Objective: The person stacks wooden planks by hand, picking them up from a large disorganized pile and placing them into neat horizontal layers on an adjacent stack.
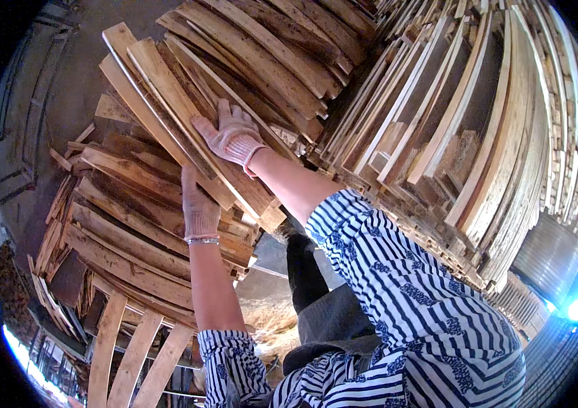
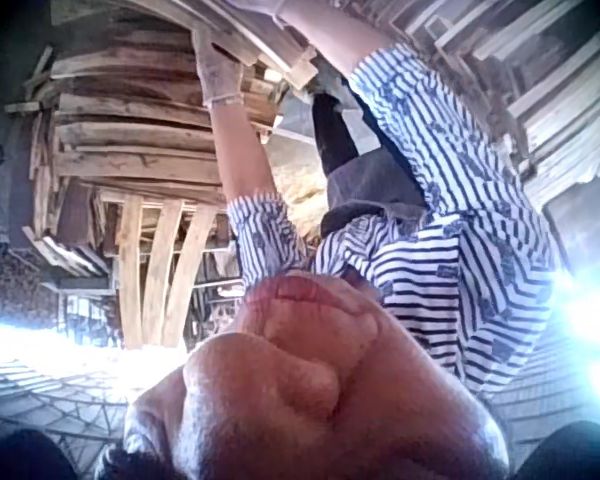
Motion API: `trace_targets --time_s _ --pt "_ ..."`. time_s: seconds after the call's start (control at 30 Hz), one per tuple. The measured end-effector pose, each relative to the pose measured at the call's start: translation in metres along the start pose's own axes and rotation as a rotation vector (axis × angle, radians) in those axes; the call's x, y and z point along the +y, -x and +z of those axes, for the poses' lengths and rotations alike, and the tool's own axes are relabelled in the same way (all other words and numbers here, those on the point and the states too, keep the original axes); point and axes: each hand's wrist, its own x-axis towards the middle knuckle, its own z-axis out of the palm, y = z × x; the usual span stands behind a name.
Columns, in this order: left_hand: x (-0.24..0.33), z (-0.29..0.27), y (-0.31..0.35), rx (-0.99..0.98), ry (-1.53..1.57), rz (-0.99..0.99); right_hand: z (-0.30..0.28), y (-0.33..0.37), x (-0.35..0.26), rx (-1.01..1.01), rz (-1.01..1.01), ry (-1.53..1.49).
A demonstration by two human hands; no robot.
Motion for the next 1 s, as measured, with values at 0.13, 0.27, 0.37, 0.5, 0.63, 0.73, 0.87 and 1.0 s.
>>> trace_targets --time_s 0.13,0.27,0.37,0.5,0.63,0.73,0.87,1.0 --pt "0.014 0.001 0.018 0.065 -0.369 0.033 -0.001 0.029 -0.006 -0.087 -0.051 -0.023" --pt "0.031 -0.021 0.036 0.070 -0.377 -0.033 0.007 0.068 -0.010 -0.123 -0.073 0.024" --pt "0.037 -0.026 0.028 0.070 -0.372 -0.083 0.010 0.050 0.000 -0.149 0.054 0.050" --pt "0.024 -0.032 0.020 0.026 -0.310 0.010 0.021 0.014 0.013 -0.092 -0.046 -0.230" --pt "0.020 0.003 0.044 0.097 -0.376 0.031 0.018 0.002 0.032 -0.258 -0.031 -0.337" --pt "0.021 0.022 0.078 0.050 -0.392 -0.001 0.004 0.049 0.050 -0.297 -0.068 -0.484" --pt "0.030 0.037 0.175 0.115 -0.487 -0.255 -0.054 0.162 0.062 -0.443 0.065 -0.432" --pt "-0.014 0.004 0.205 -0.115 -0.597 -0.464 -0.047 0.203 0.134 -0.578 0.543 -1.373"
